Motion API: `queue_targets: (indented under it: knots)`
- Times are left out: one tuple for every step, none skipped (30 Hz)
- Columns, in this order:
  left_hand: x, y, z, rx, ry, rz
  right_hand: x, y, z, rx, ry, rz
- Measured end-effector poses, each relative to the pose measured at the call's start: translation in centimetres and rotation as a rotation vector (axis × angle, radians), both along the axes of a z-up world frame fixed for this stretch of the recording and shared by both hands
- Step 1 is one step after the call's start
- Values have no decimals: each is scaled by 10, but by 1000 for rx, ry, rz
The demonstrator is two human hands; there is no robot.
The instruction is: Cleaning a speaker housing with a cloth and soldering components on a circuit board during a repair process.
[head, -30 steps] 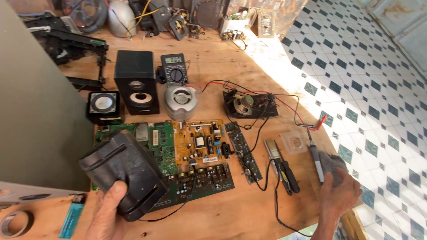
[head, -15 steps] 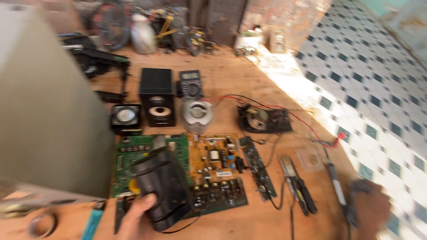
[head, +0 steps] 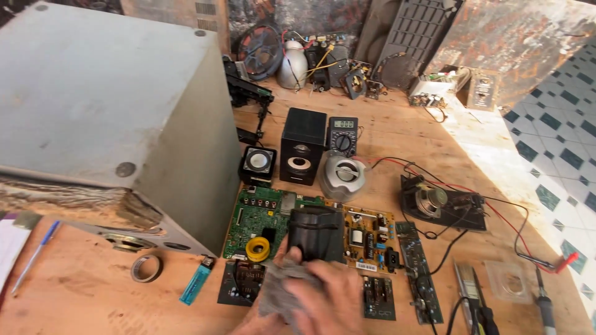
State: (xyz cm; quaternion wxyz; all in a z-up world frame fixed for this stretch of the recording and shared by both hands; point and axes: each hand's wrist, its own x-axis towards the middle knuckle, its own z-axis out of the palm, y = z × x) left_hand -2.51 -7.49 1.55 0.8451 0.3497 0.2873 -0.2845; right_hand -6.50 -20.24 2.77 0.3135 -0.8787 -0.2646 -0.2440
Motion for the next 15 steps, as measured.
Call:
queue_targets:
  knots:
    - [0,-2,-3,2,0,9,7,3,-12,2,0,9]
    - [-1,-4,-5,10,-8,25,14,6,-25,-77,3,-6]
    - [0,-7,-8,16,-16,44,22,8,-37,-160,4,-19]
    - [0,-8,-11,15,-17,55,27,9,-30,-161,3,-8]
    - [1,-9,-13,23,-28,68,32,9,-23,-127,6,8]
    - [2,-11,-15,31,-39,81,37,8,-16,-93,10,24]
    - [-1,-11,-18,30,-32,81,41,10,-12,-94,17,25]
    - [-3,-12,-21,36,-33,90,45,12,-9,-82,-11,1]
    - [-6,-13,-24,42,-35,98,50,13,-5,-69,-39,-23]
    - [-8,-14,-25,42,-28,99,62,9,-5,-70,-32,-22]
    - [-9,-14,-27,51,-32,106,75,6,-7,-52,-89,-62]
    - [-10,-14,-29,60,-35,112,88,2,-8,-34,-146,-103]
    - [-13,-14,-30,61,-30,113,92,-1,-6,-33,-141,-101]
    - [-16,-15,-31,56,-108,103,95,-4,-4,13,4,-104]
    - [-18,-15,-31,49,-187,90,99,-7,-2,58,147,-108]
